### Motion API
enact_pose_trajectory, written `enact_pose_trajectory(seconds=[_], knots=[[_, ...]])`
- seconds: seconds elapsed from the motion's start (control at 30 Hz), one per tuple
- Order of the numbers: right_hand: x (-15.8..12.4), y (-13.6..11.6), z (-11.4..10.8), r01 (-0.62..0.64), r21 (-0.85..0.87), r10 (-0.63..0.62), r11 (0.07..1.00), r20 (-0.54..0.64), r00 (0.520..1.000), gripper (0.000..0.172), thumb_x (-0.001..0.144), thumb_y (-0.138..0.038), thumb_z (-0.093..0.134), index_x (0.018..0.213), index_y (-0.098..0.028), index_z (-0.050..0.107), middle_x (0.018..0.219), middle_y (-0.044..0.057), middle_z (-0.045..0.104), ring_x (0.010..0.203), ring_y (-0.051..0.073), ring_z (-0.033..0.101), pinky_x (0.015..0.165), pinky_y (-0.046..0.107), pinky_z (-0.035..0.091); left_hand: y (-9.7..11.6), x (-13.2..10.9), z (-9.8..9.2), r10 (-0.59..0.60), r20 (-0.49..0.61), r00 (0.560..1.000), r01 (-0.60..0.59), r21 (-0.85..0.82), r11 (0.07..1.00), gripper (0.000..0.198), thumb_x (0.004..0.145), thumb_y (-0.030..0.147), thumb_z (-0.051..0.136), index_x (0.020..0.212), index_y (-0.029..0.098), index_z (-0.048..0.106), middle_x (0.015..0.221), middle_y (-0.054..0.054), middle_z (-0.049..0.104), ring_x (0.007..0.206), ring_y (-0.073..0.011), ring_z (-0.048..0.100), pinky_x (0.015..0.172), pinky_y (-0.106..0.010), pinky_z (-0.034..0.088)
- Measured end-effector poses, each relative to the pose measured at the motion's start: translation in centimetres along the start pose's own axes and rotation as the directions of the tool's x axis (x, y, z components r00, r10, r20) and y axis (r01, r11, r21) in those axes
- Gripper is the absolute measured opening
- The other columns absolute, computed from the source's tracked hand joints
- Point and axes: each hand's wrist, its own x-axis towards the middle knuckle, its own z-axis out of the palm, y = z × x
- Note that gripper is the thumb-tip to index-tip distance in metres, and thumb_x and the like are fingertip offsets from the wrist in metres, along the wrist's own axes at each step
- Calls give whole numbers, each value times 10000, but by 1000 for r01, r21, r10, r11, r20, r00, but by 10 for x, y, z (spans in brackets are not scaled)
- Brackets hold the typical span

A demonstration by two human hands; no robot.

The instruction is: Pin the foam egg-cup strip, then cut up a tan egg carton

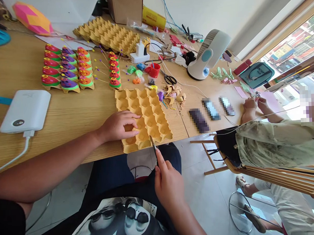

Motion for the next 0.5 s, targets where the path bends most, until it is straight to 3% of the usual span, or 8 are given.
enact_pose_trajectory(seconds=[0.3, 0.5], knots=[[1, -4, 1, -4, 1, 4, 1000, 86, 996, 621, 1060, -226, 373, 1670, -251, 260, 1101, 74, 752, 784, 195, 723, 645, 265, 513, 0, 0, -1, 3, 5, 1000, -4, 8, 1000, 267, 830, 477, 718, 786, 215, 747, 1247, -76, 759, 1065, -282, 714, 933, -436, 539], [-1, -4, 3, 15, -140, 5, 990, 145, 989, 623, 1068, -219, 373, 1675, -223, 234, 972, 52, 730, 711, 194, 702, 559, 264, 434, 0, 0, -1, -2, 7, 1000, 2, -4, 1000, 258, 828, 467, 720, 784, 214, 741, 1249, -81, 759, 1073, -281, 712, 939, -436, 538]])
